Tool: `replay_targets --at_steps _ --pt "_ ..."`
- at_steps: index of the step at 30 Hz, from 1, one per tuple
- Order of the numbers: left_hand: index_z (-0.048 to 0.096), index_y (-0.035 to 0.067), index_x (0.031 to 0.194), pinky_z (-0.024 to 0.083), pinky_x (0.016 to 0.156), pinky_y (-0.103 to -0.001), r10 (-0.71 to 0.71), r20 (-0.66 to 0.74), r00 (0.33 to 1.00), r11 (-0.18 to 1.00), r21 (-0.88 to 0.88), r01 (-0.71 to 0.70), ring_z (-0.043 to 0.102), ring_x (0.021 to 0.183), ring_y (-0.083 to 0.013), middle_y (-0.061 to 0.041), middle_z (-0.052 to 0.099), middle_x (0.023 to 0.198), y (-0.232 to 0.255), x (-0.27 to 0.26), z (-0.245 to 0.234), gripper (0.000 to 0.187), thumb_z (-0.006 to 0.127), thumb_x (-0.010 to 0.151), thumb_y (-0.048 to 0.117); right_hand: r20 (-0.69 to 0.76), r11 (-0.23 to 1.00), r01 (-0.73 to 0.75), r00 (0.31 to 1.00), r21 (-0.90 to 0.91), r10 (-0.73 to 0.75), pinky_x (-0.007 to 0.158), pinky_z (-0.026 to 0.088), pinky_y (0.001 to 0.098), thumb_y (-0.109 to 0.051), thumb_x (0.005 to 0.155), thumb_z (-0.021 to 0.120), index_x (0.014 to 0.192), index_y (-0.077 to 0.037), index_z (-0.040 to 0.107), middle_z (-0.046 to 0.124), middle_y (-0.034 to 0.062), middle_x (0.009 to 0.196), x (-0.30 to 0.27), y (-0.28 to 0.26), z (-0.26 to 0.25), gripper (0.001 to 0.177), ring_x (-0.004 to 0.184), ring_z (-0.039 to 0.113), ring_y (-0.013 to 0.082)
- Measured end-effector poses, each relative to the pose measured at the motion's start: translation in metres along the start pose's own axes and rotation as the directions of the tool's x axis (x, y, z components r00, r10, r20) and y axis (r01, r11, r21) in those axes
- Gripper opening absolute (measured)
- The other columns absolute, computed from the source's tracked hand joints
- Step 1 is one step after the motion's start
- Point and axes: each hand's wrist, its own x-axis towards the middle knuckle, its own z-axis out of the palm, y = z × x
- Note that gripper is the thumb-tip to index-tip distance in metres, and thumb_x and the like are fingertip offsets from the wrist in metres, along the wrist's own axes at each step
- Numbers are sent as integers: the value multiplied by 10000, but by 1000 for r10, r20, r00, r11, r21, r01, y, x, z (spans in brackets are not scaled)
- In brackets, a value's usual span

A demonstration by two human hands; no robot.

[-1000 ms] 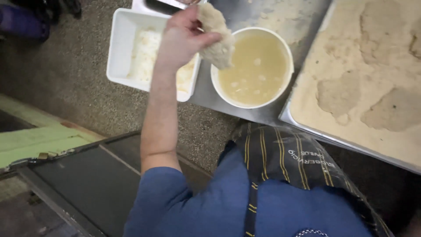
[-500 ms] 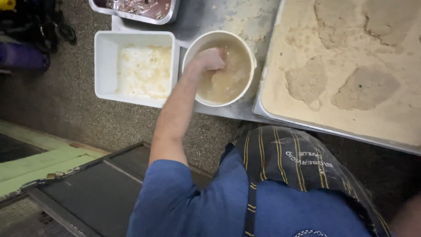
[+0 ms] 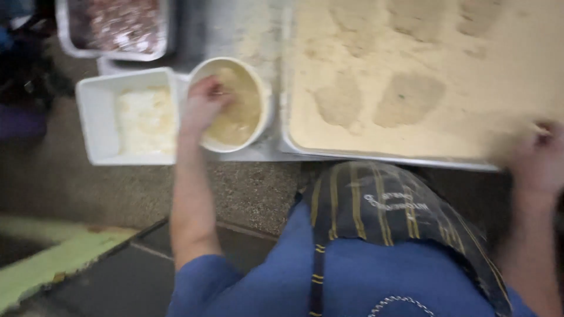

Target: A person is breading meat cutlets by dipping them in a liquid wash and then thoroughly coating them in breadcrumbs on a large tray.

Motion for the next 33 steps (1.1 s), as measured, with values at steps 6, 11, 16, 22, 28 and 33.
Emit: replay_targets --at_steps 6,11,16,22,28,33 --pt "774 63 1335 643 1028 -307 296 -127 947 952 -43 -303 759 1104 -175 -73 803 1221 146 -39 -24 333 914 1034 44 52 990 -131 990 43 129 756 598 498 -150 1060 721 1373 -90 863 815 96 936 34 -83 -67 350 825 764 356" --pt "689 -94 1355 704 1209 -388 604 85 793 757 -374 -536 793 1225 -318 -243 757 1308 305 -44 23 285 818 1122 -194 28 960 -241 970 141 240 789 608 533 -172 1068 648 1351 -77 840 850 174 997 51 -120 -97 355 878 798 404" --pt "718 115 1310 716 877 -232 499 518 694 864 -236 -445 799 1052 -113 -22 789 1194 409 -13 137 259 757 1054 117 20 930 -234 971 282 238 788 603 522 -127 1094 649 1402 -6 763 809 135 1088 55 -133 -116 349 899 765 357" --pt "443 130 1688 667 715 -226 354 723 593 908 -113 -404 725 843 -66 -25 763 1250 481 35 282 823 820 971 275 23 933 -235 971 272 238 785 640 501 -147 1127 646 1446 0 752 832 129 1152 53 -138 -122 367 928 798 342" --pt "544 172 1612 533 1074 -439 306 635 709 867 122 -483 703 1285 -310 -123 715 1461 448 82 346 706 689 934 306 20 887 -213 974 409 225 875 604 462 -50 1095 656 1392 68 743 790 158 1128 58 -133 -131 332 952 733 318" --pt "729 167 1425 557 958 -426 249 719 649 831 186 -524 737 1153 -262 -70 783 1323 381 65 278 454 699 1022 373 65 747 -252 961 615 270 994 594 433 5 1069 643 1431 91 672 752 241 1258 113 -101 -131 373 1133 724 351"
